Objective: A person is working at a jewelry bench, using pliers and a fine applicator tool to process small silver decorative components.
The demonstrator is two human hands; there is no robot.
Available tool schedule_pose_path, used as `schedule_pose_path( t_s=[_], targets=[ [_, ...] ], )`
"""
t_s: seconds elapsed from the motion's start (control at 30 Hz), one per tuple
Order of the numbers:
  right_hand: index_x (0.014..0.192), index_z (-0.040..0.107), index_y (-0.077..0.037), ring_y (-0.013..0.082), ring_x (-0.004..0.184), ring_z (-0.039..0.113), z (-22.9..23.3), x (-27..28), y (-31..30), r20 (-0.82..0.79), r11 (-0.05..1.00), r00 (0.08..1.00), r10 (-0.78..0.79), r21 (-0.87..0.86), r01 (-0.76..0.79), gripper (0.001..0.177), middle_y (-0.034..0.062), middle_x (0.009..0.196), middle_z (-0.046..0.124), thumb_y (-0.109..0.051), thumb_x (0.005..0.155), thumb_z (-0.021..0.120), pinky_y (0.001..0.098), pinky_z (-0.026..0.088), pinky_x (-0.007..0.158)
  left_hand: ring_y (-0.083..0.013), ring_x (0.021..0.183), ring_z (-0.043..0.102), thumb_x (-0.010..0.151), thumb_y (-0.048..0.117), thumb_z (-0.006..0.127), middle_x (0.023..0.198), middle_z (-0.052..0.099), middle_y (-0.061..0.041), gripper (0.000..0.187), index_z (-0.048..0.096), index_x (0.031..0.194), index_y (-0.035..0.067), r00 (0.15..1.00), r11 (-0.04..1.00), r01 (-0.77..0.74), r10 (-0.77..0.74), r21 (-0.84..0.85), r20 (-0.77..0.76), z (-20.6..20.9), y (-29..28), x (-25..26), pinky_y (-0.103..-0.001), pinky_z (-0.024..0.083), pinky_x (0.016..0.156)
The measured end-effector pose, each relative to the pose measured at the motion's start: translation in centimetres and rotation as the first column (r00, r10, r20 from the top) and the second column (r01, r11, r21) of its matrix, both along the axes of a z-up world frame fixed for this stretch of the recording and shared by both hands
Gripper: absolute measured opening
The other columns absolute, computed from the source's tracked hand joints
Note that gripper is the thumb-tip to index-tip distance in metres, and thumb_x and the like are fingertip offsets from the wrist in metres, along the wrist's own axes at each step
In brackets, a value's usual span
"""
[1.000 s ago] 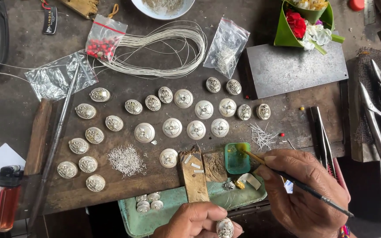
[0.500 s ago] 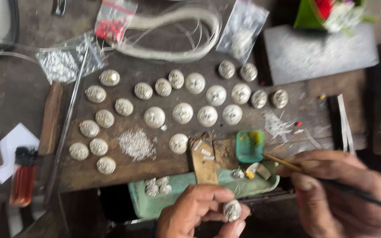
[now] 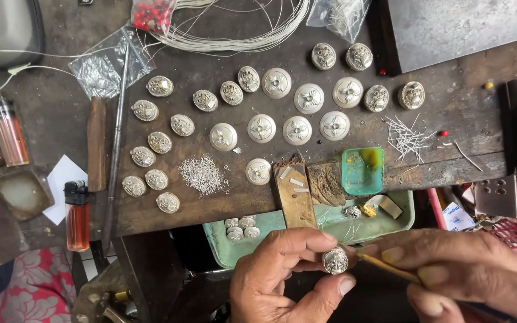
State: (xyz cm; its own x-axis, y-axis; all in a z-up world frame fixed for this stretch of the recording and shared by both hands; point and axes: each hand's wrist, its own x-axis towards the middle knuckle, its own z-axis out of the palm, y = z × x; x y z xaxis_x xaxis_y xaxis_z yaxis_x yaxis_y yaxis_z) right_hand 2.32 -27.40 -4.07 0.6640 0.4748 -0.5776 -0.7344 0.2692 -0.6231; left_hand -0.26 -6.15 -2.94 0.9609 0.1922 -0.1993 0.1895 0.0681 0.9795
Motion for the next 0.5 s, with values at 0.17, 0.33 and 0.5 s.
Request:
schedule_pose_path(
  t_s=[0.17, 0.33, 0.5],
  targets=[
    [0.087, 0.061, -0.004, 0.0205, 0.099, 0.076, 2.5, -0.7, 3.1, 0.664, 0.856, 0.696, 0.271, -0.497, 0.141, 0.025, 0.0087, 0.094, 0.074, -0.011, 0.063, 0.064, 0.0289, 0.061, 0.09, -0.0087, 0.065, 0.065, 0.066, 0.011, 0.072, 0.076, 0.069, -0.003, 0.027, 0.061, 0.09, 0.011, 0.998, 0.997, 0.056, -0.056, 0.046, 0.002, 0.3, 0.3, -0.1, -0.021, 0.059, 0.062],
    [0.084, 0.063, -0.002, 0.0212, 0.098, 0.077, 2.9, -0.2, 3.6, 0.68, 0.854, 0.681, 0.27, -0.496, 0.156, 0.023, 0.0137, 0.096, 0.074, -0.009, 0.062, 0.064, 0.028, 0.061, 0.088, -0.0069, 0.062, 0.062, 0.064, 0.009, 0.073, 0.074, 0.067, -0.001, 0.027, 0.061, 0.088, 0.012, 0.999, 0.996, 0.042, -0.042, 0.078, -0.004, 0.3, 0.2, -0.2, -0.02, 0.058, 0.06],
    [0.09, 0.065, -0.003, 0.0204, 0.096, 0.077, 2.0, 0.0, 2.9, 0.673, 0.883, 0.668, 0.317, -0.467, 0.051, 0.03, 0.0138, 0.099, 0.074, -0.012, 0.062, 0.068, 0.0267, 0.06, 0.086, -0.0092, 0.064, 0.064, 0.067, 0.008, 0.072, 0.076, 0.068, -0.004, 0.027, 0.06, 0.091, 0.01, 0.998, 0.998, 0.057, -0.058, 0.037, 0.03, 0.1, 0.2, -0.3, -0.021, 0.058, 0.061]
  ],
)
